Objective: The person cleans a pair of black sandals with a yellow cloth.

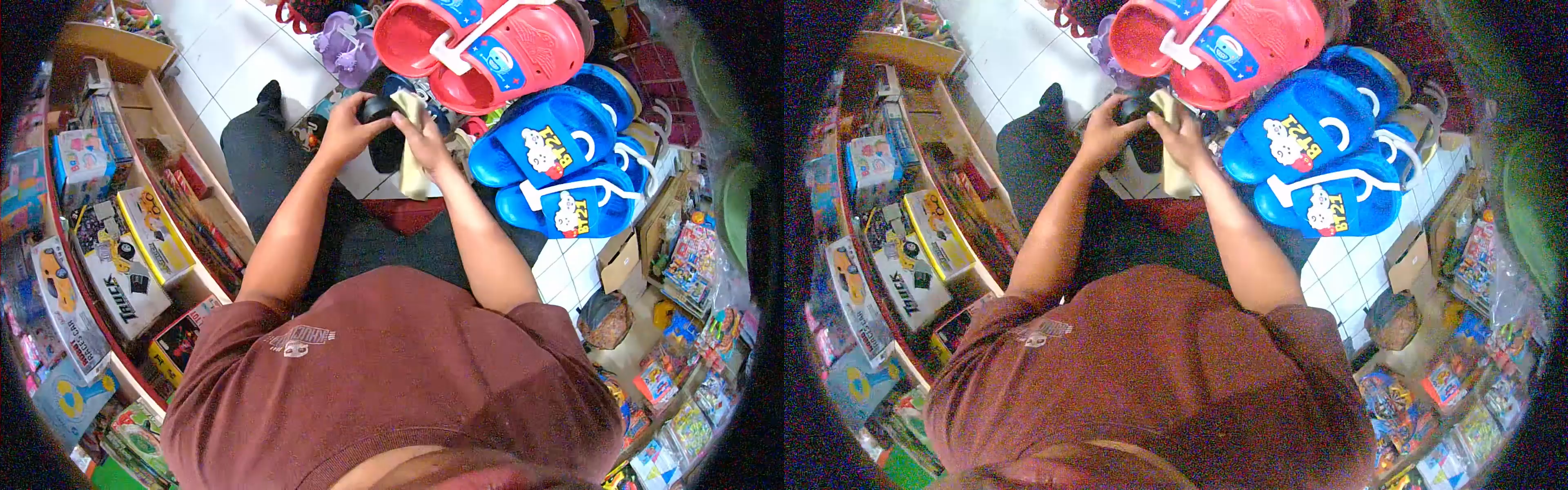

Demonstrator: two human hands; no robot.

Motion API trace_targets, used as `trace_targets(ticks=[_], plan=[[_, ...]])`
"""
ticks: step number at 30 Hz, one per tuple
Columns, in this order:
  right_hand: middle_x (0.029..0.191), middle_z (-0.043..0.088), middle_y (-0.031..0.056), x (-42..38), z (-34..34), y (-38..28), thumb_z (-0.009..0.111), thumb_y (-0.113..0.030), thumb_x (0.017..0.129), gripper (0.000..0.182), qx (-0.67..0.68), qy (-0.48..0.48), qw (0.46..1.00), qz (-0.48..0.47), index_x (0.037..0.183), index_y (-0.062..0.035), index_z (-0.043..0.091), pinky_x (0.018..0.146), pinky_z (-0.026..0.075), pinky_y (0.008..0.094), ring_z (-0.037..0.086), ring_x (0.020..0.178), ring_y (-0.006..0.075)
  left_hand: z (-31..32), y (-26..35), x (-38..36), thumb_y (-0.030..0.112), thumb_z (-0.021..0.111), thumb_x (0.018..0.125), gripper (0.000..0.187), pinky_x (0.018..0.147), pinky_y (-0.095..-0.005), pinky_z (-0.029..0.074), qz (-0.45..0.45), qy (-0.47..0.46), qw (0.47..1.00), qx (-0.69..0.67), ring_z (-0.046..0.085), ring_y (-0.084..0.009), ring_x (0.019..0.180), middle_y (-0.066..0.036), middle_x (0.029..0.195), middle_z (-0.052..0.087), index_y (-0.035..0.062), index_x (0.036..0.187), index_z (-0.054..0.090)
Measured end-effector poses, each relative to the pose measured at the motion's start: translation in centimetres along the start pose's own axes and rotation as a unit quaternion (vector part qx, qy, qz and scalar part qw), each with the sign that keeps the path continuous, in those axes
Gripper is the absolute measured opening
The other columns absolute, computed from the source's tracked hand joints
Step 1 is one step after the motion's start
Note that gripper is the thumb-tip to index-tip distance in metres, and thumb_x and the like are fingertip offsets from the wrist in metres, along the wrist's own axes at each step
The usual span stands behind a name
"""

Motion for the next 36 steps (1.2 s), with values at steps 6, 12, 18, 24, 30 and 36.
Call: trace_targets(ticks=[6,12,18,24,30,36], plan=[[0.141,0.051,0.0164,-0.5,0.3,-1.4,0.047,-0.028,0.104,0.048,-0.104,-0.010,0.974,-0.201,0.144,-0.0007,0.044,0.114,0.030,0.0361,0.045,0.134,0.0264,0.0,-0.2,-0.4,0.021,0.083,0.075,0.045,0.077,-0.0319,0.053,-0.007,-0.009,0.999,0.048,0.066,-0.0162,0.083,-0.011,0.093,0.070,0.0000,0.110,0.065],[0.130,0.060,0.0100,0.1,0.0,0.3,0.057,-0.030,0.101,0.045,0.118,0.041,0.990,0.063,0.135,-0.0017,0.053,0.103,0.041,0.0328,0.056,0.119,0.0212,0.9,1.1,0.5,0.023,0.083,0.077,0.048,0.081,-0.0317,0.053,0.008,-0.038,0.999,0.028,0.068,-0.0182,0.088,-0.015,0.098,0.071,0.0024,0.116,0.065],[0.134,0.057,0.0120,-0.1,-0.1,-1.0,0.053,-0.038,0.101,0.053,0.061,0.026,0.998,-0.002,0.140,-0.0019,0.049,0.108,0.036,0.0343,0.051,0.125,0.0225,1.1,1.3,0.8,0.029,0.085,0.075,0.052,0.081,-0.0356,0.054,-0.002,-0.050,0.991,0.127,0.070,-0.0239,0.088,-0.018,0.099,0.071,0.0021,0.115,0.065],[0.125,0.061,0.0079,0.0,-0.5,0.0,0.053,-0.036,0.102,0.048,0.201,0.080,0.958,0.188,0.136,-0.0027,0.051,0.100,0.042,0.0320,0.057,0.114,0.0163,1.4,1.7,0.2,0.030,0.085,0.074,0.059,0.084,-0.0366,0.053,-0.067,-0.117,0.980,0.144,0.068,-0.0217,0.093,-0.016,0.104,0.072,0.0003,0.121,0.064],[0.121,0.063,0.0065,0.2,-0.1,1.0,0.060,-0.030,0.098,0.042,0.043,0.054,0.995,0.072,0.130,-0.0029,0.057,0.098,0.043,0.0320,0.057,0.112,0.0157,1.1,2.2,-0.2,0.031,0.084,0.072,0.058,0.086,-0.0433,0.052,-0.024,-0.150,0.965,0.212,0.066,-0.0406,0.101,-0.025,0.105,0.069,0.0014,0.118,0.064],[0.126,0.064,0.0138,0.1,-0.8,0.0,0.065,-0.023,0.093,0.042,-0.024,0.020,0.998,-0.055,0.130,-0.0038,0.058,0.099,0.045,0.0373,0.059,0.117,0.0207,1.3,1.0,0.2,0.030,0.084,0.072,0.054,0.081,-0.0430,0.053,-0.008,-0.109,0.966,0.236,0.068,-0.0390,0.095,-0.023,0.101,0.070,0.0014,0.114,0.065]])
Point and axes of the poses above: each hand's wrist, its own x-axis towards the middle knuckle, its own z-axis out of the palm, y = z × x, the point moved 1 cm from there along x, towards the middle knuckle
